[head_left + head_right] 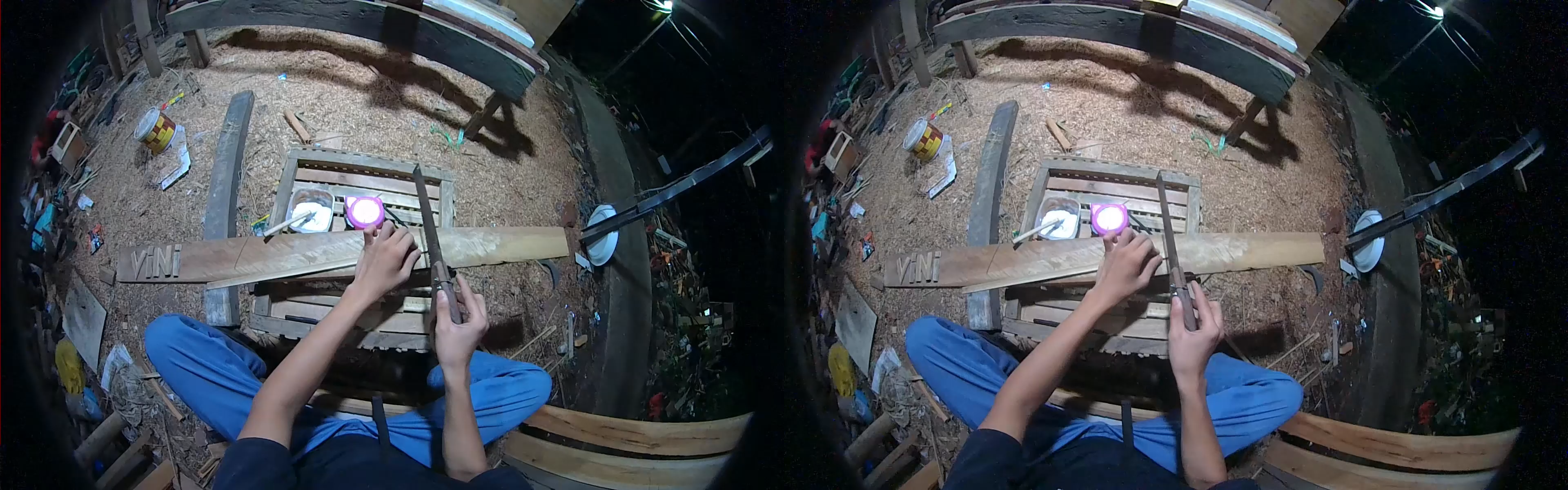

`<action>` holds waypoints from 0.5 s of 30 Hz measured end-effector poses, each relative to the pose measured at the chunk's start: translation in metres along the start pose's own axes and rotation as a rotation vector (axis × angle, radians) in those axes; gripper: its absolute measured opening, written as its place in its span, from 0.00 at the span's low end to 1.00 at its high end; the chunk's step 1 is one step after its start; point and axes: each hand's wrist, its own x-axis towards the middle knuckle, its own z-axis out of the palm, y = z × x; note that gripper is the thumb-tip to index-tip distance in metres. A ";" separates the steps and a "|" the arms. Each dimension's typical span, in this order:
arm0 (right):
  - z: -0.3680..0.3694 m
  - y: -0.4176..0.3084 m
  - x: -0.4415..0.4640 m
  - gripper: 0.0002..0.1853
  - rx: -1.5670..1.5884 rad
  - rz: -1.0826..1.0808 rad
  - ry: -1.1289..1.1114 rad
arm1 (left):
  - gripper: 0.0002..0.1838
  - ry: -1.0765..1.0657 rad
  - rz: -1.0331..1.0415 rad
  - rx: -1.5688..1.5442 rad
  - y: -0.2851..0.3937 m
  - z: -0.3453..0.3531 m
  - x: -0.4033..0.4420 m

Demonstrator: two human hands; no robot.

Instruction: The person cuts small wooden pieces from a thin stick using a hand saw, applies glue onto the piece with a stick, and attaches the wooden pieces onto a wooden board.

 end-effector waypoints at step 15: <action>0.026 -0.003 0.017 0.20 -0.177 -0.055 -0.103 | 0.10 0.008 -0.014 -0.016 0.000 0.001 0.000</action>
